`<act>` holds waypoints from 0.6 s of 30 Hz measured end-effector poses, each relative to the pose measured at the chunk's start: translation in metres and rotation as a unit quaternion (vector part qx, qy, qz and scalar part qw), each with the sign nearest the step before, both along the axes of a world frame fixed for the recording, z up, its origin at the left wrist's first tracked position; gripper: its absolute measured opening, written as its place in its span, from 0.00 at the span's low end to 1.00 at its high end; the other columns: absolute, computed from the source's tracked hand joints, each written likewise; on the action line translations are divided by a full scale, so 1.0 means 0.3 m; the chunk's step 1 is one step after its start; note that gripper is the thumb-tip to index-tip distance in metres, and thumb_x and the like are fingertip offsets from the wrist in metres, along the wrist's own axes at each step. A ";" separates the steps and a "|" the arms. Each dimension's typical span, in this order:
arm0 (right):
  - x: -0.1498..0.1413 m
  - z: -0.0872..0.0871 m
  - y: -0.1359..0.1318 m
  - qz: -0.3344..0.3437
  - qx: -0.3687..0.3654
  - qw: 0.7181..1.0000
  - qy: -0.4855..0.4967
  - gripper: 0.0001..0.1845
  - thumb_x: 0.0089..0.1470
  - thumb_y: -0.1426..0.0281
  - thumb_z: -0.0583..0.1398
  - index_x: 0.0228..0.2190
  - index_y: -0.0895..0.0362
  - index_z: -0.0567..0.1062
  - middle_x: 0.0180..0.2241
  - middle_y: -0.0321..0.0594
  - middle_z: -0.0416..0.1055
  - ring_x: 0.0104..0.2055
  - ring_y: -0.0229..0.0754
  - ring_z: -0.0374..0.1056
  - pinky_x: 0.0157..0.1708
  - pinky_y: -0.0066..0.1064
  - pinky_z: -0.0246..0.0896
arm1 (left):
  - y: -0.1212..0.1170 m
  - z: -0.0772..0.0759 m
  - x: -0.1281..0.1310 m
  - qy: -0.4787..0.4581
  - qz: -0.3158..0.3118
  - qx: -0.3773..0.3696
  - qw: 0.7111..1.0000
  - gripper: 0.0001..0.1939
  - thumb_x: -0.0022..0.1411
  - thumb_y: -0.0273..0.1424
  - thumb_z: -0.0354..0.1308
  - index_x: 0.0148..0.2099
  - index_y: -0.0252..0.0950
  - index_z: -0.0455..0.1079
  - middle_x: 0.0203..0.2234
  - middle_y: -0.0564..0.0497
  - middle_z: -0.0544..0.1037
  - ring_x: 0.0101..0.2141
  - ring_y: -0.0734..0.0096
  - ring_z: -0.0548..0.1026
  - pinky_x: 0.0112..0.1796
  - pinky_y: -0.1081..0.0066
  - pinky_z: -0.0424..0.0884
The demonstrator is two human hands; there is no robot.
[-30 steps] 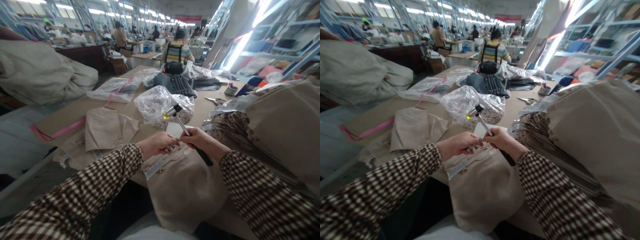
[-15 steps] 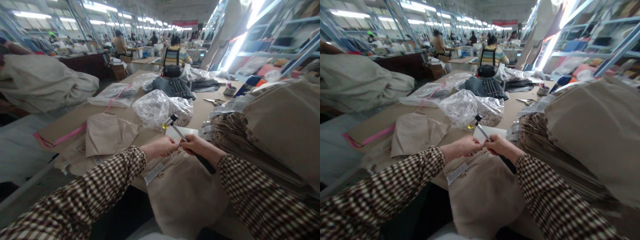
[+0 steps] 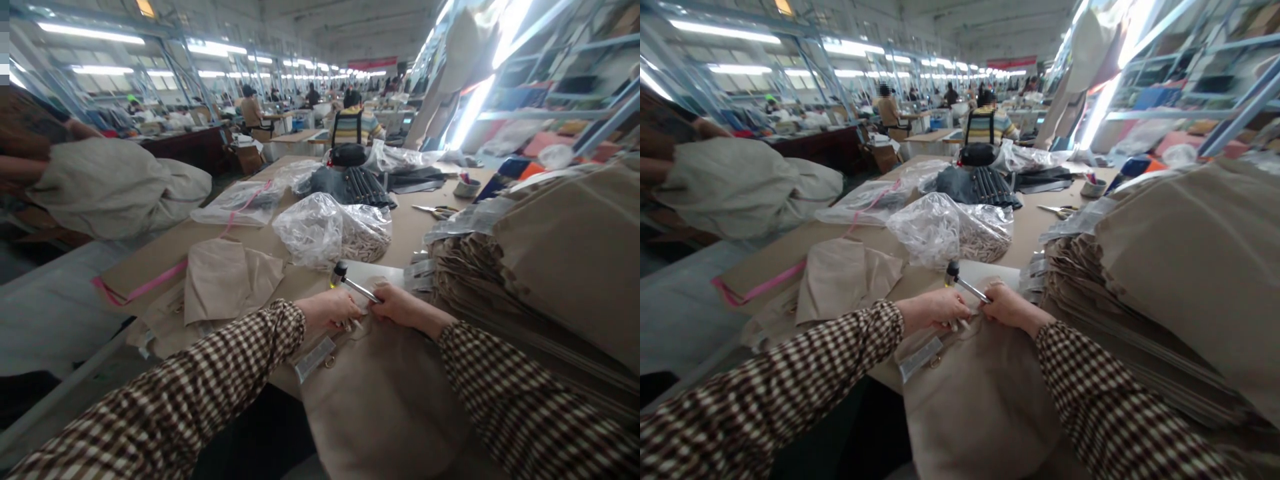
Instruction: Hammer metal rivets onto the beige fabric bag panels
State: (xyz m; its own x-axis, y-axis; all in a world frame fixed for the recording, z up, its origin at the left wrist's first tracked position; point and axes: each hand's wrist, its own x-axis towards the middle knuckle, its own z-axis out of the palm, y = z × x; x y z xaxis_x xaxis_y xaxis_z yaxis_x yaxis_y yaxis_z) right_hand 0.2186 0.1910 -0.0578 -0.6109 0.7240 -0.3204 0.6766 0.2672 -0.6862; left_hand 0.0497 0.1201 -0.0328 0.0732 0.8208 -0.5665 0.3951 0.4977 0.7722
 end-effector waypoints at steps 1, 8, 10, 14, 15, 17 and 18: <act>-0.003 -0.009 0.000 -0.002 0.009 1.000 -0.005 0.03 0.45 0.74 0.57 0.22 0.57 0.69 0.16 0.31 0.64 0.15 0.31 0.57 0.15 0.22 0.49 | -0.002 0.002 0.002 0.007 0.003 -0.007 1.000 0.07 0.49 0.27 0.64 0.25 0.34 0.68 0.17 0.54 0.69 0.20 0.77 0.67 0.21 0.79 0.61; -0.023 -0.053 0.000 -0.017 0.090 0.995 -0.031 0.02 0.46 0.74 0.56 0.26 0.58 0.70 0.19 0.33 0.65 0.18 0.32 0.58 0.17 0.24 0.45 | -0.021 0.011 -0.001 0.005 0.019 -0.033 0.999 0.07 0.55 0.26 0.60 0.27 0.34 0.66 0.18 0.55 0.67 0.20 0.78 0.66 0.21 0.79 0.62; -0.025 -0.057 0.000 -0.014 0.106 0.994 -0.039 0.03 0.48 0.72 0.57 0.26 0.58 0.70 0.20 0.34 0.66 0.18 0.32 0.57 0.18 0.25 0.45 | -0.027 0.013 -0.006 0.000 0.021 -0.041 0.999 0.06 0.57 0.26 0.58 0.28 0.33 0.66 0.19 0.55 0.68 0.20 0.79 0.66 0.21 0.79 0.62; -0.024 -0.058 -0.002 -0.016 0.136 0.989 -0.061 0.05 0.48 0.70 0.57 0.24 0.58 0.71 0.20 0.34 0.66 0.19 0.32 0.56 0.20 0.26 0.45 | -0.032 0.017 -0.009 0.003 0.018 -0.053 0.998 0.08 0.59 0.25 0.57 0.27 0.33 0.66 0.19 0.55 0.69 0.19 0.79 0.66 0.20 0.80 0.60; -0.025 -0.060 -0.001 -0.018 0.143 0.987 -0.064 0.04 0.48 0.70 0.58 0.25 0.58 0.72 0.20 0.35 0.66 0.20 0.33 0.56 0.20 0.26 0.45 | -0.033 0.019 -0.009 0.006 0.018 -0.054 0.998 0.08 0.59 0.25 0.57 0.27 0.33 0.66 0.19 0.55 0.69 0.19 0.79 0.66 0.20 0.79 0.61; -0.027 -0.064 0.000 -0.021 0.152 0.986 -0.066 0.04 0.47 0.71 0.58 0.25 0.58 0.72 0.21 0.35 0.66 0.20 0.33 0.56 0.21 0.27 0.45 | -0.036 0.024 -0.009 0.011 0.016 -0.055 0.998 0.08 0.59 0.25 0.57 0.27 0.33 0.66 0.19 0.56 0.69 0.19 0.80 0.65 0.20 0.79 0.61; -0.029 -0.066 0.001 -0.022 0.153 0.986 -0.064 0.03 0.46 0.71 0.58 0.25 0.58 0.72 0.21 0.35 0.66 0.20 0.33 0.56 0.21 0.27 0.45 | -0.040 0.027 -0.010 0.013 0.015 -0.055 0.998 0.09 0.59 0.25 0.57 0.26 0.33 0.65 0.19 0.56 0.69 0.18 0.80 0.65 0.20 0.79 0.61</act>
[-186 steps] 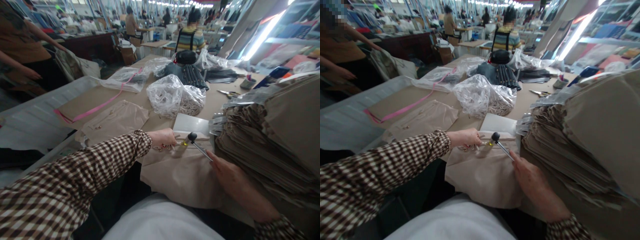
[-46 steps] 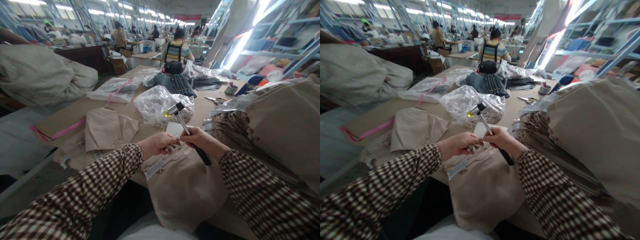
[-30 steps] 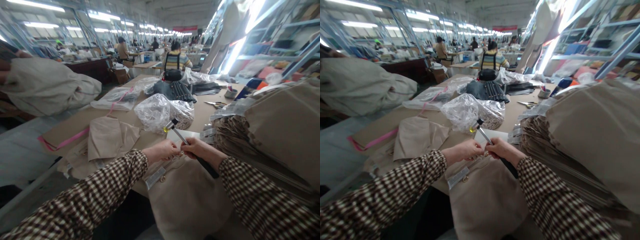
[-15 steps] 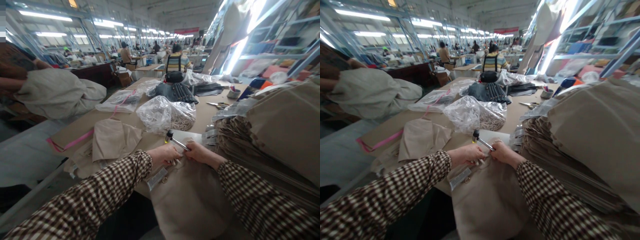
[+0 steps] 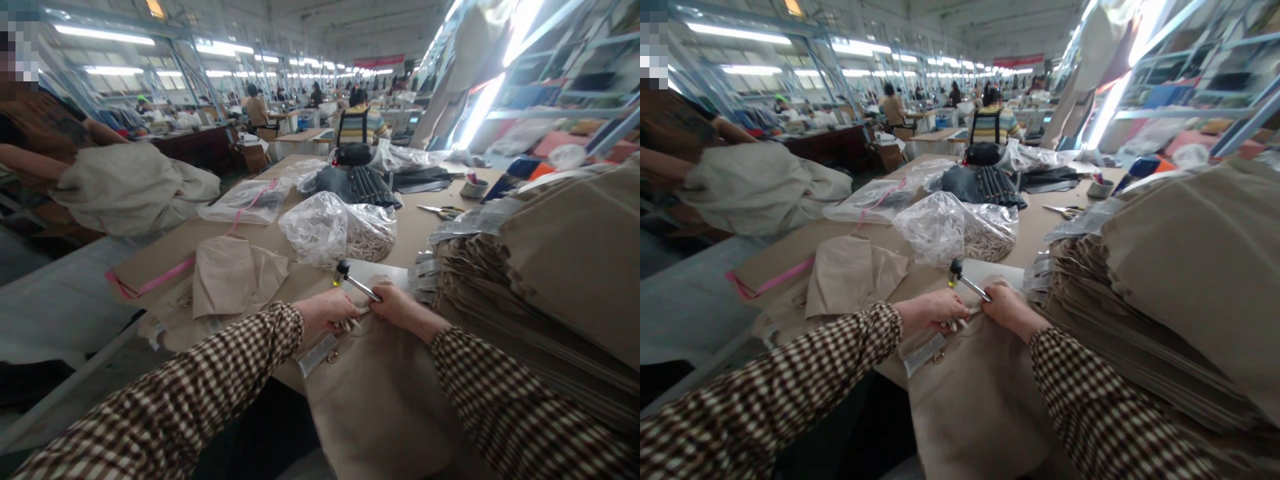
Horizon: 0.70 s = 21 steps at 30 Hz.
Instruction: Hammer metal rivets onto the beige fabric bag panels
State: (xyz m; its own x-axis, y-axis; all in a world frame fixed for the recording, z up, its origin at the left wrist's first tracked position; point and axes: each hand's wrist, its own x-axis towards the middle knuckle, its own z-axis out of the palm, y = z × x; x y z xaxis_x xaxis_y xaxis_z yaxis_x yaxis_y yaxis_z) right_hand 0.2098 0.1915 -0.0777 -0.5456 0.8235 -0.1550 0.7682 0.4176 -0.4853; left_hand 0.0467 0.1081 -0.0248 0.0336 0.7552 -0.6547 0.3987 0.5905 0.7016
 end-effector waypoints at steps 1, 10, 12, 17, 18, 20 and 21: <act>-0.003 -0.001 0.000 0.000 -0.001 1.000 0.004 0.03 0.46 0.71 0.58 0.25 0.58 0.72 0.20 0.35 0.65 0.20 0.33 0.56 0.21 0.27 0.46 | -0.005 0.003 -0.002 0.003 -0.002 0.000 1.000 0.09 0.59 0.25 0.57 0.26 0.33 0.65 0.18 0.56 0.69 0.18 0.80 0.65 0.20 0.79 0.61; 0.114 0.144 -0.144 -0.040 -0.093 0.987 0.127 0.17 0.57 0.56 0.50 0.30 0.55 0.68 0.16 0.29 0.57 0.14 0.34 0.53 0.15 0.26 0.47 | -0.039 0.006 -0.029 0.031 -0.004 0.003 1.000 0.05 0.58 0.28 0.60 0.30 0.33 0.69 0.22 0.55 0.72 0.20 0.80 0.67 0.23 0.79 0.64; 0.187 0.165 -0.198 -0.060 -0.058 0.984 0.156 0.18 0.56 0.55 0.51 0.34 0.56 0.71 0.17 0.31 0.60 0.16 0.35 0.55 0.16 0.26 0.49 | -0.037 0.001 -0.032 0.027 -0.002 0.002 1.000 0.05 0.57 0.28 0.61 0.30 0.33 0.70 0.23 0.54 0.73 0.21 0.79 0.67 0.24 0.79 0.65; 0.289 0.120 -0.264 -0.034 0.025 0.996 0.073 0.22 0.58 0.57 0.51 0.44 0.57 0.75 0.33 0.45 0.77 0.34 0.46 0.73 0.34 0.33 0.65 | -0.038 -0.001 -0.042 -0.002 -0.019 0.011 1.000 0.06 0.58 0.31 0.61 0.30 0.33 0.71 0.24 0.54 0.73 0.23 0.78 0.69 0.25 0.78 0.67; 0.288 0.113 -0.269 -0.032 0.016 0.998 0.052 0.23 0.58 0.57 0.50 0.45 0.57 0.75 0.35 0.47 0.78 0.35 0.48 0.74 0.36 0.35 0.65 | -0.040 -0.001 -0.043 -0.004 -0.022 0.016 1.000 0.07 0.58 0.32 0.61 0.31 0.34 0.71 0.23 0.54 0.73 0.23 0.77 0.69 0.25 0.78 0.67; 0.273 0.124 -0.279 -0.029 0.011 0.999 0.025 0.25 0.58 0.57 0.49 0.45 0.58 0.75 0.34 0.48 0.79 0.35 0.50 0.75 0.35 0.36 0.66 | -0.043 -0.001 -0.044 0.000 -0.022 0.024 0.999 0.07 0.57 0.32 0.62 0.30 0.34 0.71 0.22 0.54 0.72 0.23 0.75 0.69 0.24 0.76 0.67; 0.262 0.142 -0.286 -0.027 0.020 0.999 0.026 0.25 0.57 0.57 0.49 0.45 0.58 0.76 0.34 0.48 0.79 0.34 0.50 0.75 0.35 0.35 0.66 | -0.044 -0.003 -0.044 0.004 -0.019 0.024 1.000 0.07 0.57 0.32 0.62 0.29 0.34 0.71 0.22 0.55 0.72 0.23 0.75 0.69 0.25 0.76 0.67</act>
